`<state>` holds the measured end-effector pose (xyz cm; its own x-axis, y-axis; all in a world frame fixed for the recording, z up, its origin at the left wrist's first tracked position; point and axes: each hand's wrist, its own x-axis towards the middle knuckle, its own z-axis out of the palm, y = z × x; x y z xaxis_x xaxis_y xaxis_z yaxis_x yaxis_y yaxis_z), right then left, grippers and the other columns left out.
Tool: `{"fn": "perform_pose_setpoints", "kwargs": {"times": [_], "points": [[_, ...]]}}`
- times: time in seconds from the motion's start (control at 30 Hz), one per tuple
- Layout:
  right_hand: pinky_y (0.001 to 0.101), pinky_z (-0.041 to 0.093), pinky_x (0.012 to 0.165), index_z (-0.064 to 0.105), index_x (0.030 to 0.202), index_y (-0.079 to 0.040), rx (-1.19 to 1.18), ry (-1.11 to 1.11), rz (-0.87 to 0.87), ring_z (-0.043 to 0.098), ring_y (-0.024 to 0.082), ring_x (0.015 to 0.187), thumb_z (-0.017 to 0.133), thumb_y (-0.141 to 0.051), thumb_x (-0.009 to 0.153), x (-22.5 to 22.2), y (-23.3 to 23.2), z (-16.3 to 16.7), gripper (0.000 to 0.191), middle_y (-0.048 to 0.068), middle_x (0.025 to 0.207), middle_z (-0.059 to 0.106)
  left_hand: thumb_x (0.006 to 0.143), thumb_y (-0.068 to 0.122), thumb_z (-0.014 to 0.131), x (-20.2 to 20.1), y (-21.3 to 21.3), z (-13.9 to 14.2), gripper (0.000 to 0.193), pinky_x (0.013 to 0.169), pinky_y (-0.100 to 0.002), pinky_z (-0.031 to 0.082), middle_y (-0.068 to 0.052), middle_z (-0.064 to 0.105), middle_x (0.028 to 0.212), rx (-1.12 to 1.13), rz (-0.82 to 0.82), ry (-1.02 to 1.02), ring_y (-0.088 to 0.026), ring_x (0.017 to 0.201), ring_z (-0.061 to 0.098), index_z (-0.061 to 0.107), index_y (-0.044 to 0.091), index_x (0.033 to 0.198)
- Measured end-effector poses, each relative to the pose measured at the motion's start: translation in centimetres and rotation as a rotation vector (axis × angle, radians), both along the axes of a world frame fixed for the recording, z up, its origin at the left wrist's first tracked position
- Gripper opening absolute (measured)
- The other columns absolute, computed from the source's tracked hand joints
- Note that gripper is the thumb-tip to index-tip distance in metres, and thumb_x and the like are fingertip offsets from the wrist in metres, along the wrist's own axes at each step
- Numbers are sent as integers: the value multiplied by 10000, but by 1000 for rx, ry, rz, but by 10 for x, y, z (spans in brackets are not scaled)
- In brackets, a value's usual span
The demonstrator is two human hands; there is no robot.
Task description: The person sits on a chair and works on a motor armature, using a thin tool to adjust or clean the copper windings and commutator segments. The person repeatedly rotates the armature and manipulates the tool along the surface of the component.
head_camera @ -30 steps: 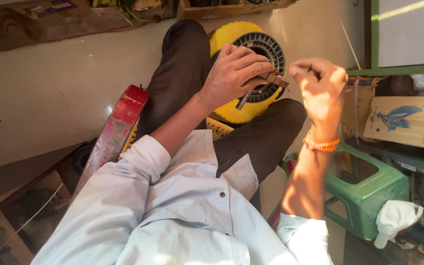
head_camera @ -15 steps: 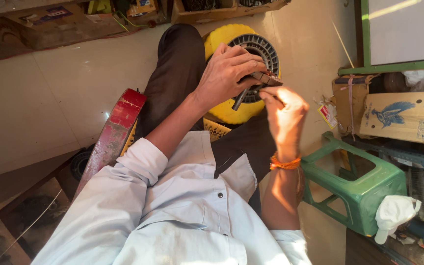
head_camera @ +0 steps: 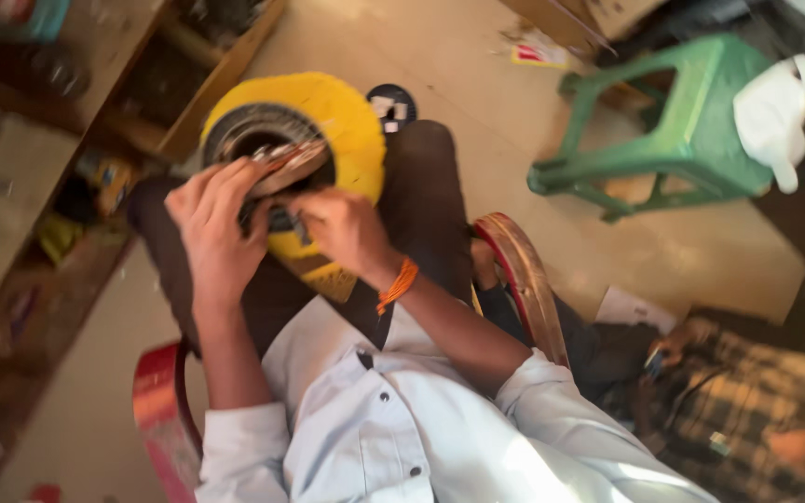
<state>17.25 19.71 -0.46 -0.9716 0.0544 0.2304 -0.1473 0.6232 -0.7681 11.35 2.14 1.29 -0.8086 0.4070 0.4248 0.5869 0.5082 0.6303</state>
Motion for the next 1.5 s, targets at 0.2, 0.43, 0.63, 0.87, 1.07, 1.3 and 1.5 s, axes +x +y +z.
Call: {"fn": "perform_pose_setpoints", "kwargs": {"times": [0.2, 0.43, 0.63, 0.87, 1.07, 1.3, 1.5], "points": [[386, 573, 710, 756, 1135, -165, -71, 5, -79, 715, 282, 789, 725, -117, 913, 7, -10, 9, 229, 98, 920, 735, 797, -52, 816, -3, -1, 2, 619, 1045, -435, 377, -42, 658, 1391, -86, -42, 52, -284, 1269, 593, 590, 93, 1355], [367, 574, 691, 745, 1207, -224, -99, 6, -78, 713, 270, 774, 724, -146, 936, 9, -17, 8, 283, 85, 901, 733, 766, -69, 780, -2, -5, -2, 644, 1053, -440, 383, -53, 657, 1382, -95, -42, 25, -290, 1275, 586, 581, 94, 1356], [368, 574, 694, 734, 1235, -190, -133, 11, -26, 714, 275, 769, 703, -89, 933, 7, -9, 7, 319, 102, 956, 748, 773, -65, 783, -4, -5, 3, 616, 1059, -435, 384, -56, 658, 1364, -87, -51, -2, -290, 1270, 584, 601, 95, 1339], [339, 586, 653, 739, 1190, -115, -246, -149, -22, 744, 229, 715, 700, -35, 934, 8, -11, 5, 271, 123, 986, 762, 780, -82, 770, -4, -6, 7, 578, 1068, -426, 394, -30, 669, 1349, -63, -39, -13, -268, 1263, 589, 624, 102, 1308], [333, 592, 744, 724, 1252, -64, -215, -15, 26, 750, 245, 799, 619, 68, 929, 6, -12, 6, 364, 163, 973, 746, 846, -50, 769, -4, -8, 3, 521, 985, -411, 380, -16, 662, 1353, -13, -39, 26, -254, 1218, 586, 631, 119, 1319], [337, 561, 690, 720, 1246, -53, -193, -5, 16, 713, 252, 736, 645, 70, 952, 8, -16, 11, 327, 178, 967, 737, 863, -6, 784, -2, -5, -5, 507, 964, -403, 381, 6, 659, 1321, 16, 4, 65, -237, 1169, 590, 624, 132, 1323], [345, 577, 726, 716, 1265, -56, -160, 21, 37, 732, 255, 791, 623, 79, 942, 11, -15, 10, 363, 160, 968, 739, 842, 24, 813, 3, -6, -25, 633, 1023, -431, 380, -12, 558, 1434, -40, 60, 114, -266, 1251, 534, 580, 159, 1415]]}}
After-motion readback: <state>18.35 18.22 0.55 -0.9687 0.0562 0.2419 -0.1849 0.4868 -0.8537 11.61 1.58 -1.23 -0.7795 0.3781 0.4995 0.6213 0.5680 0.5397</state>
